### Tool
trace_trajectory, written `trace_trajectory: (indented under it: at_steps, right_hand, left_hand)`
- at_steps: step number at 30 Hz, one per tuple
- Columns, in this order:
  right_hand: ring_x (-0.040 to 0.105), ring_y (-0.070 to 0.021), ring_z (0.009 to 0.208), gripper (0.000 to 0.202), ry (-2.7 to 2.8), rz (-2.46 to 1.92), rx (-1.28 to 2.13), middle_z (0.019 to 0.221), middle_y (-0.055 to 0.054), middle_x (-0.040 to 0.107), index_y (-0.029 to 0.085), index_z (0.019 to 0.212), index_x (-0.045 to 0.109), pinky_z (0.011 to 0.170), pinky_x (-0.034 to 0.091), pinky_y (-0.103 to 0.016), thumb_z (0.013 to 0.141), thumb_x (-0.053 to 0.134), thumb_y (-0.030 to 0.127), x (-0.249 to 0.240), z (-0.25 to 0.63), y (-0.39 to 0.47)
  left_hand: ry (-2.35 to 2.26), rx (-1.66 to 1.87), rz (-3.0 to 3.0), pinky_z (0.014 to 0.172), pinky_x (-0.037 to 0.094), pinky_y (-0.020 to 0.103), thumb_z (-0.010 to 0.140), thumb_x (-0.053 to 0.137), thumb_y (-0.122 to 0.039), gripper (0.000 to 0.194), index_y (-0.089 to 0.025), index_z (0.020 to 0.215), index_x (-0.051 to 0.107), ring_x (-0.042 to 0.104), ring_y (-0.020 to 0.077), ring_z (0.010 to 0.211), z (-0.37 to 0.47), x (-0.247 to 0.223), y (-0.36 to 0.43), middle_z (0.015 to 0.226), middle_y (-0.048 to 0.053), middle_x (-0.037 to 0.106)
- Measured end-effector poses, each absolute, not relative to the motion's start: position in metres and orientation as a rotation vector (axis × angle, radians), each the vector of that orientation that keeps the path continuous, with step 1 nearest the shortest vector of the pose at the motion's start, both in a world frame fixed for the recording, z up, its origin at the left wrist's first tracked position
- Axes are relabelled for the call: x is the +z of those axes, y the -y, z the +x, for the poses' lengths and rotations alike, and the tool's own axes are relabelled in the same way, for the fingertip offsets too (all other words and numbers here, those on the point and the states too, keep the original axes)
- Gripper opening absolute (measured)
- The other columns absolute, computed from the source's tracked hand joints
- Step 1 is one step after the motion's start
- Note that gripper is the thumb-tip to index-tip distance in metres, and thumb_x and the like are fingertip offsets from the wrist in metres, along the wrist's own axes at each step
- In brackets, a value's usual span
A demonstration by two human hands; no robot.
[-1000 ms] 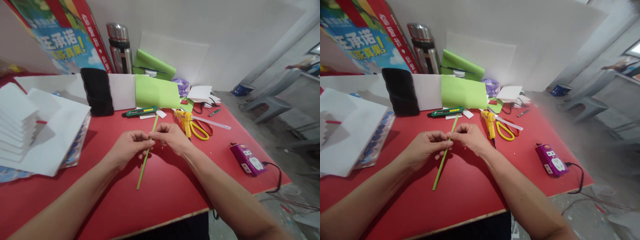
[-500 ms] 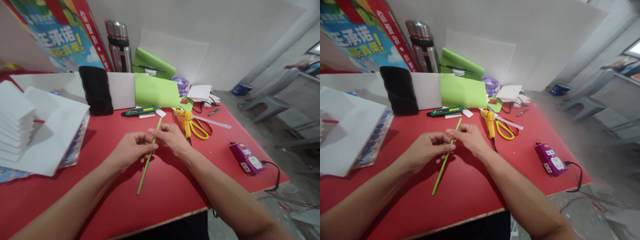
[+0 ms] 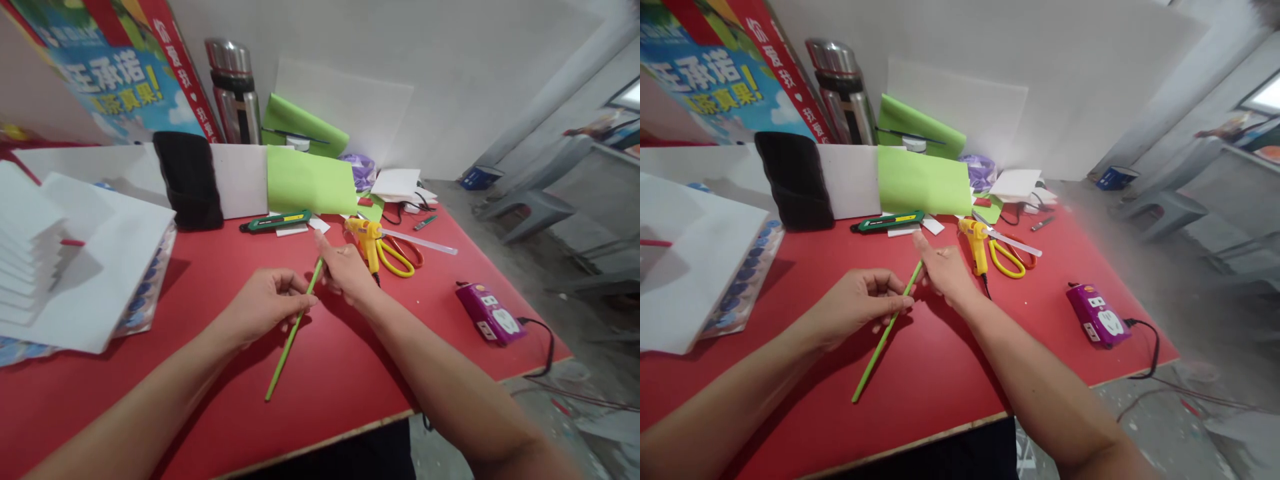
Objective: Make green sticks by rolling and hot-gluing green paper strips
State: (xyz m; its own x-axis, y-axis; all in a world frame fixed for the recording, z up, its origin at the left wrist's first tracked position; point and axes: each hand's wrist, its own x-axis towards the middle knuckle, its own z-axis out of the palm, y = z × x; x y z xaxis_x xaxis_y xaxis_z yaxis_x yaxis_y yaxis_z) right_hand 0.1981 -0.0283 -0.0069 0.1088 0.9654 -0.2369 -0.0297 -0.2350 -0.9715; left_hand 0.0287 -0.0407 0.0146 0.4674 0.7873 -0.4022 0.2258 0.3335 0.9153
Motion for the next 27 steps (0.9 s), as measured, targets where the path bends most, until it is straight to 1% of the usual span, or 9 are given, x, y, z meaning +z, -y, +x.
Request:
trace_trajectory:
  at_steps: [2, 4, 7, 10, 13, 15, 17, 22, 27]
  right_hand:
    - [0.029, -0.0052, 0.028, 0.076, 0.970, -1.387, 1.343, 0.036, 0.001, 0.044, 0.020, 0.043, 0.051, 0.029, 0.019, -0.023, 0.077, 0.061, 0.087, -0.006, 0.200, 0.026]
    - [0.032, -0.0052, 0.032, 0.074, 0.972, -1.298, 1.383, 0.042, 0.001, 0.049, 0.018, 0.050, 0.058, 0.031, 0.024, -0.022, 0.078, 0.061, 0.087, -0.004, 0.203, 0.025]
    - [0.035, -0.0043, 0.036, 0.065, 0.974, -1.158, 1.399, 0.050, 0.004, 0.052, 0.015, 0.067, 0.069, 0.034, 0.028, -0.020, 0.077, 0.070, 0.079, -0.004, 0.206, 0.023]
    - [0.034, -0.0027, 0.037, 0.052, 0.955, -1.073, 1.392, 0.053, 0.007, 0.051, 0.016, 0.077, 0.072, 0.035, 0.028, -0.018, 0.074, 0.082, 0.067, -0.007, 0.207, 0.024]
    - [0.038, -0.0032, 0.038, 0.047, 0.937, -1.077, 1.369, 0.055, 0.006, 0.056, 0.016, 0.076, 0.072, 0.034, 0.030, -0.018, 0.073, 0.085, 0.060, -0.009, 0.205, 0.026]
    - [0.042, -0.0042, 0.038, 0.046, 0.947, -1.081, 1.366, 0.055, 0.004, 0.060, 0.016, 0.074, 0.072, 0.033, 0.031, -0.018, 0.074, 0.085, 0.059, -0.009, 0.202, 0.028]
    - [0.044, -0.0048, 0.038, 0.044, 0.968, -1.066, 1.380, 0.056, 0.003, 0.062, 0.016, 0.074, 0.073, 0.033, 0.033, -0.018, 0.077, 0.083, 0.058, -0.008, 0.199, 0.031]
    - [0.043, -0.0045, 0.037, 0.041, 1.022, -1.046, 1.379, 0.054, 0.004, 0.060, 0.016, 0.071, 0.074, 0.035, 0.035, -0.018, 0.081, 0.082, 0.055, -0.008, 0.195, 0.034]
    - [0.046, -0.0053, 0.037, 0.040, 1.026, -1.014, 1.390, 0.055, 0.003, 0.062, 0.016, 0.070, 0.073, 0.035, 0.036, -0.019, 0.080, 0.082, 0.055, -0.009, 0.193, 0.035]
  left_hand:
    - [-1.079, 0.473, 1.201, 0.040, 0.041, 0.020, 0.073, 0.082, -0.030, 0.023, -0.016, 0.072, 0.064, 0.058, 0.0116, 0.043, 0.028, 0.013, 0.041, 0.062, 0.009, 0.074]
    - [-1.078, 0.500, 1.170, 0.040, 0.041, 0.020, 0.071, 0.084, -0.031, 0.024, -0.016, 0.072, 0.064, 0.061, 0.0140, 0.045, 0.028, 0.010, 0.040, 0.058, 0.006, 0.071]
    - [-1.050, 0.560, 1.126, 0.041, 0.041, 0.020, 0.070, 0.086, -0.033, 0.026, -0.016, 0.073, 0.065, 0.066, 0.0165, 0.050, 0.026, 0.006, 0.038, 0.054, 0.003, 0.066]
    - [-1.031, 0.580, 1.106, 0.041, 0.040, 0.018, 0.071, 0.087, -0.036, 0.029, -0.015, 0.073, 0.066, 0.066, 0.0152, 0.052, 0.024, 0.002, 0.036, 0.055, 0.004, 0.066]
    - [-1.004, 0.550, 1.121, 0.039, 0.041, 0.018, 0.075, 0.085, -0.043, 0.032, -0.015, 0.076, 0.068, 0.057, 0.0103, 0.045, 0.024, 0.002, 0.037, 0.063, 0.007, 0.071]
    - [-1.002, 0.528, 1.148, 0.037, 0.041, 0.019, 0.078, 0.083, -0.046, 0.034, -0.015, 0.087, 0.072, 0.055, 0.0102, 0.044, 0.025, 0.004, 0.038, 0.066, 0.008, 0.073]
    - [-1.014, 0.546, 1.161, 0.036, 0.041, 0.019, 0.078, 0.083, -0.046, 0.036, -0.016, 0.093, 0.073, 0.054, 0.0105, 0.042, 0.026, 0.005, 0.038, 0.064, 0.006, 0.073]
    - [-1.017, 0.653, 1.164, 0.033, 0.035, 0.016, 0.079, 0.082, -0.046, 0.034, -0.016, 0.075, 0.067, 0.049, 0.0079, 0.035, 0.026, 0.003, 0.037, 0.058, 0.006, 0.071]
    - [-0.935, 0.656, 1.111, 0.032, 0.038, 0.017, 0.080, 0.082, -0.047, 0.036, -0.015, 0.072, 0.068, 0.050, 0.0085, 0.033, 0.024, 0.001, 0.035, 0.056, 0.005, 0.070]
